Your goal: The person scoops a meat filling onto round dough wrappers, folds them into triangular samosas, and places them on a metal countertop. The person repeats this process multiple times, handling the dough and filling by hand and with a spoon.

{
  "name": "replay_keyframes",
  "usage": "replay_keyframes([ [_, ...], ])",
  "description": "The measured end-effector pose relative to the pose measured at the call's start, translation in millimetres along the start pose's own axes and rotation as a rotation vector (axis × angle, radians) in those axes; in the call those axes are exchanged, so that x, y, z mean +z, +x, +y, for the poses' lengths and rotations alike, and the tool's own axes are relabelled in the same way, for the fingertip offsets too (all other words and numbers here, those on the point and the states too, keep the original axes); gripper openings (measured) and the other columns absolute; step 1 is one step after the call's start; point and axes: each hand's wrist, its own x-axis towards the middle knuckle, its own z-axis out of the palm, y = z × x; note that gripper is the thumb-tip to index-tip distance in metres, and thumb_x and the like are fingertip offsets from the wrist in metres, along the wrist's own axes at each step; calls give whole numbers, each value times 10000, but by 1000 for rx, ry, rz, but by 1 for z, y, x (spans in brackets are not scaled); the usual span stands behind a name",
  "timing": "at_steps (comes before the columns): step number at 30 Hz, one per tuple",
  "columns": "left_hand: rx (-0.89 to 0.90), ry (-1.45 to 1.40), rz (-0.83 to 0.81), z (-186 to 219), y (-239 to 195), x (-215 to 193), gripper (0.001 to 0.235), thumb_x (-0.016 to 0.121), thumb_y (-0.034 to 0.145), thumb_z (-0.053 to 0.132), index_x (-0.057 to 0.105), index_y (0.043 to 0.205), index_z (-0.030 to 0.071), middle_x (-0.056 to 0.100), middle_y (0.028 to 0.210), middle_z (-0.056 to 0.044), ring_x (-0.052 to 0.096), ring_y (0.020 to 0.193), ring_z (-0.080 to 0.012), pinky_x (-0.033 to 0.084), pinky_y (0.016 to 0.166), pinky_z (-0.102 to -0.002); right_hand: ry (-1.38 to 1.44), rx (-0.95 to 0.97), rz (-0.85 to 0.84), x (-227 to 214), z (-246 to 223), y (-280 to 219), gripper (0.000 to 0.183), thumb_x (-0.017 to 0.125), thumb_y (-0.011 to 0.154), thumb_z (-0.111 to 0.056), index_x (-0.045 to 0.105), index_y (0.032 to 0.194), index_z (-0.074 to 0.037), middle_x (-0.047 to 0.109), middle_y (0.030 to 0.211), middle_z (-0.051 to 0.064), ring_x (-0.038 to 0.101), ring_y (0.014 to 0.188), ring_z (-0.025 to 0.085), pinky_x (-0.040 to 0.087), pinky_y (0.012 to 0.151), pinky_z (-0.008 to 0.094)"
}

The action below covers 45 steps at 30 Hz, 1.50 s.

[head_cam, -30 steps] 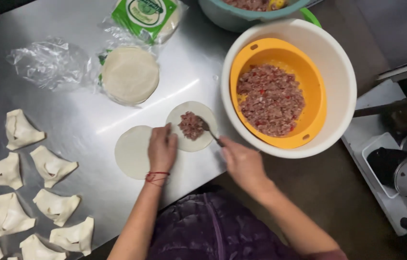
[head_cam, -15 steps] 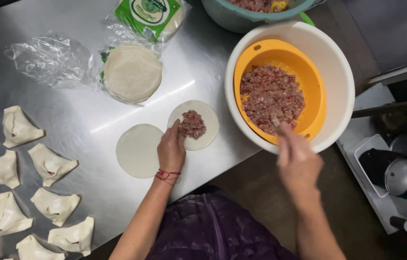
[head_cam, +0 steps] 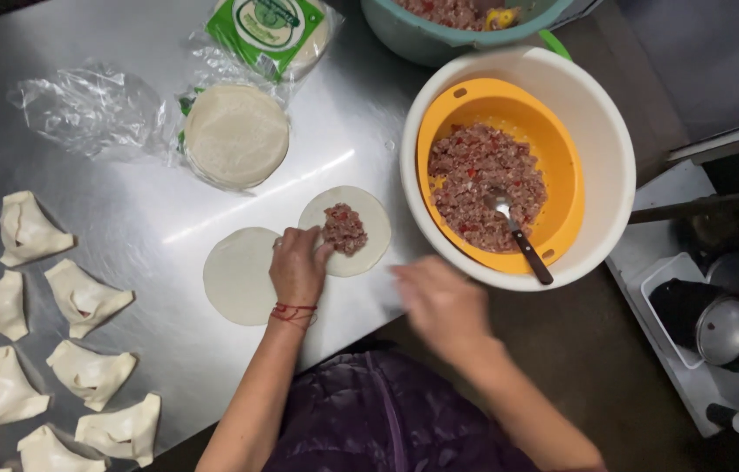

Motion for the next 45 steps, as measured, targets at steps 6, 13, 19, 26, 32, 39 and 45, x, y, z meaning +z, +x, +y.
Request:
replay_keyframes([
  [6,-7,188,125,-10,16,-7,335,787,786,118,739,1107,34,651,1077,-153,591,997,-390,521,844,-493,-53,239,13,126,49,45,370,707,907,-107,641,1234,53,641,1114,223,669,976,412,535,845,505],
  [13,-166,205,12,-19,50,24,250,766,811,116,681,1029,31,642,1063,-182,637,989,-406,525,867,-510,207,510,-67,140,56,63,298,732,890,-171,632,1116,-4,722,970,123,702,889,309,539,807,449],
  [19,-468,181,-300,-23,69,26,189,685,868,160,693,1050,109,705,1112,-163,693,1058,-375,548,903,-486,203,442,29,157,72,51,192,762,907,-199,693,998,-44,715,957,116,716,835,257,559,754,394],
  [26,-468,179,-230,-13,65,14,277,711,826,180,672,1083,83,699,1069,-193,687,990,-384,541,854,-491,467,619,-48,191,105,38,275,722,912,-191,670,1137,-41,721,865,72,682,767,178,552,718,323],
  [32,-433,81,-172,-13,47,19,185,734,829,215,710,976,104,723,1043,-141,696,978,-366,545,836,-480,826,616,111,207,102,31,230,725,925,-132,684,1119,-15,700,882,23,633,728,96,532,680,252],
  [39,-381,-263,104,0,28,36,188,762,880,219,750,1024,98,768,916,-108,756,826,-308,577,755,-395,610,434,188,163,37,43,152,746,879,-73,734,1017,-8,687,886,55,647,679,115,541,634,267],
  [45,-460,-375,114,25,31,32,290,822,789,230,699,966,37,727,964,-110,732,836,-301,568,754,-389,311,129,1,126,15,48,278,734,824,-69,732,1097,-13,666,941,112,685,762,251,537,662,351],
])
